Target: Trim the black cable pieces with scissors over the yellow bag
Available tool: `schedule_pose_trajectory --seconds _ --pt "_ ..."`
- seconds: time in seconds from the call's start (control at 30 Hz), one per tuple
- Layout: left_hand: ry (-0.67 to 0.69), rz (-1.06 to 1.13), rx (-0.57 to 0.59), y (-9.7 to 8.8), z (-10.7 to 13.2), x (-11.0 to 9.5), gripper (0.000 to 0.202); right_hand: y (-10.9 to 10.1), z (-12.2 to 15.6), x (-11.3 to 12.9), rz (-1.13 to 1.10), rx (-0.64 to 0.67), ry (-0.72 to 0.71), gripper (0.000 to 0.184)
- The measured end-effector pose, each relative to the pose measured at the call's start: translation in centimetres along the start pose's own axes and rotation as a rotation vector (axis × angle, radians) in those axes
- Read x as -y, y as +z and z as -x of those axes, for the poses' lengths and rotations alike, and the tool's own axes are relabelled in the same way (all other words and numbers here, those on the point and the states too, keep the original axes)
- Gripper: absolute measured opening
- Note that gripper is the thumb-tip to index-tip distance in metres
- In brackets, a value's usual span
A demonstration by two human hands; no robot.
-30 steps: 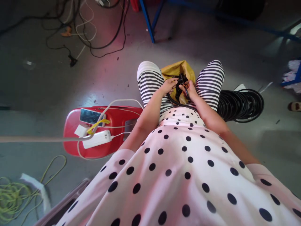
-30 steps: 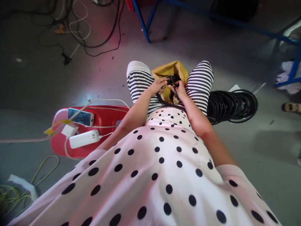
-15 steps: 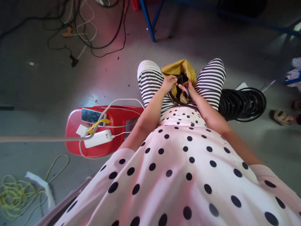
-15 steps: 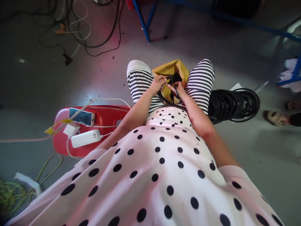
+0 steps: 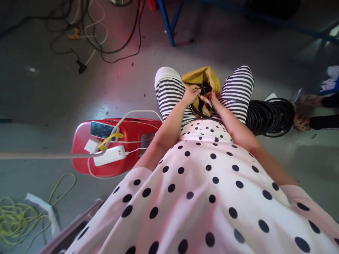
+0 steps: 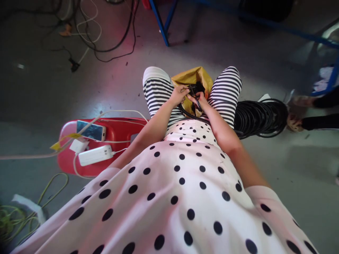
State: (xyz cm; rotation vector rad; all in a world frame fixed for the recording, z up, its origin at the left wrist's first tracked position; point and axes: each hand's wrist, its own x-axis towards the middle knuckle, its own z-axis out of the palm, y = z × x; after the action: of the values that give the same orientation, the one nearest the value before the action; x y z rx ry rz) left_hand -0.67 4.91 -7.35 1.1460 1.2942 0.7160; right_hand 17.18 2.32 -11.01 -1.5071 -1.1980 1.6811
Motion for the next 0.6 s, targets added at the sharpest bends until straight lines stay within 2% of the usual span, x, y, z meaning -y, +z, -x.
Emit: schedule_pose_trajectory --seconds 0.1,0.23,0.37,0.47,0.6 --pt "0.005 -0.009 0.005 0.06 -0.25 0.37 0.006 -0.07 0.19 0.2 0.005 -0.049 0.027 0.083" --pt "0.031 -0.063 0.023 0.13 -0.45 0.78 0.006 -0.07 0.35 0.31 -0.003 -0.023 0.02 0.084" --pt "0.04 -0.095 0.092 -0.05 -0.34 0.83 0.001 -0.16 0.65 0.38 0.021 -0.027 0.038 0.08" --pt "0.036 -0.088 0.132 -0.31 -0.18 0.61 0.002 -0.32 0.92 0.34 0.052 -0.039 0.01 0.077" --pt "0.024 -0.069 0.115 -0.4 -0.11 0.35 0.005 -0.39 1.01 0.2 0.065 -0.055 -0.041 0.074"
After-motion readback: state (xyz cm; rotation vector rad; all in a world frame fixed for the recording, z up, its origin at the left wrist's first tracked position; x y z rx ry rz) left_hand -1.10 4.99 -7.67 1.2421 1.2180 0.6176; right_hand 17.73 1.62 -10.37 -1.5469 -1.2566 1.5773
